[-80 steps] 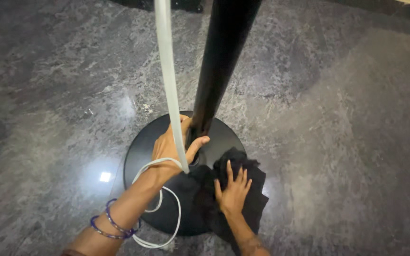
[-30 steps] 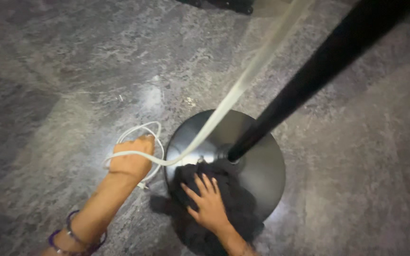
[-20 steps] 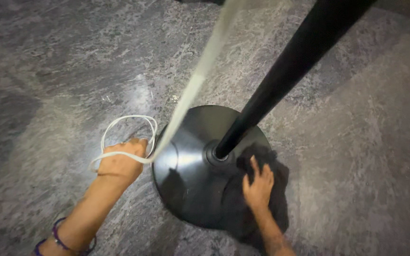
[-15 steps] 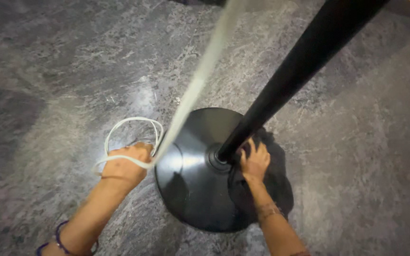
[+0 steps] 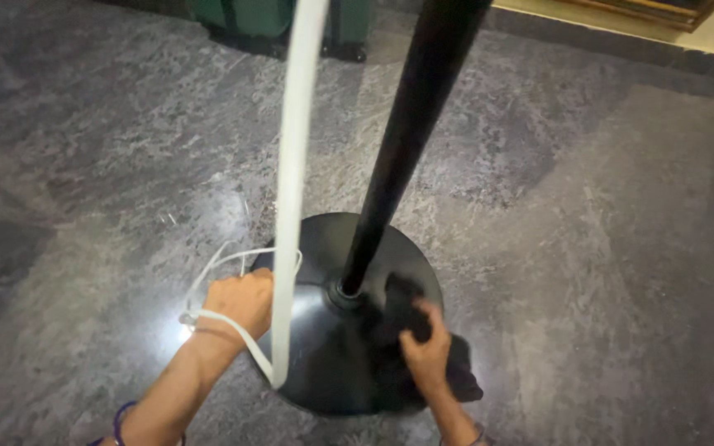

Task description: The person wipes a standing electric fan with a black cloth, cleaning the front grill, blades, rear motor housing, and the base. The person then wraps the power cord around the fan's neck and moves the fan to a corner.

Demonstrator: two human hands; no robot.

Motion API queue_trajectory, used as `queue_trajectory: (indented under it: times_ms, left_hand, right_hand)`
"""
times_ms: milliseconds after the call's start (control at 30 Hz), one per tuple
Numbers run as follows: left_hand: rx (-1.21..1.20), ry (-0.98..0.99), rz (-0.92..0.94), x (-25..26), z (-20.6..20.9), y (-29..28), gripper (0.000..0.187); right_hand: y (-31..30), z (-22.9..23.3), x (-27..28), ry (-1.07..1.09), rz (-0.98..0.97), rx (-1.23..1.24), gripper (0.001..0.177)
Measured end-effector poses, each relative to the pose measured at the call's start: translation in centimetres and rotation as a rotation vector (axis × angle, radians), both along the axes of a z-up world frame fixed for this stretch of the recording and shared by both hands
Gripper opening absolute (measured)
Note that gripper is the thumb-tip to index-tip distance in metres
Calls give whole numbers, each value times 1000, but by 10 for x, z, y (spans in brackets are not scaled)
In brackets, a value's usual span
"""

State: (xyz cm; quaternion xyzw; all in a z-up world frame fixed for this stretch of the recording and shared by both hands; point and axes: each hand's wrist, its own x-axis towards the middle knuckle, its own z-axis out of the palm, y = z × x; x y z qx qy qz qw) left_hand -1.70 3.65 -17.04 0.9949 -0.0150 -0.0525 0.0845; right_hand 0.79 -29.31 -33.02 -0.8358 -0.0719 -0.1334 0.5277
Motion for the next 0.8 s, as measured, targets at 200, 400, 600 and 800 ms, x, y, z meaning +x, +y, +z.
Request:
queue_trajectory:
  times_ms: [200,400,600,800]
  left_hand:
    - [-40,-174,-71,-5,14,-9,16]
    - [-46,-168,-64,2,11,-6,17]
    - [9,-170,-65,11,-9,8,17]
    - [92,-109,-24,5,-21,9,13]
  right_hand:
    - [95,222,98,-333,284,678,91]
    - [148,234,110,-640,-134,273,77]
    - [143,75,72,-131,-95,340,77]
    - [123,13,65,170,-8,117,64]
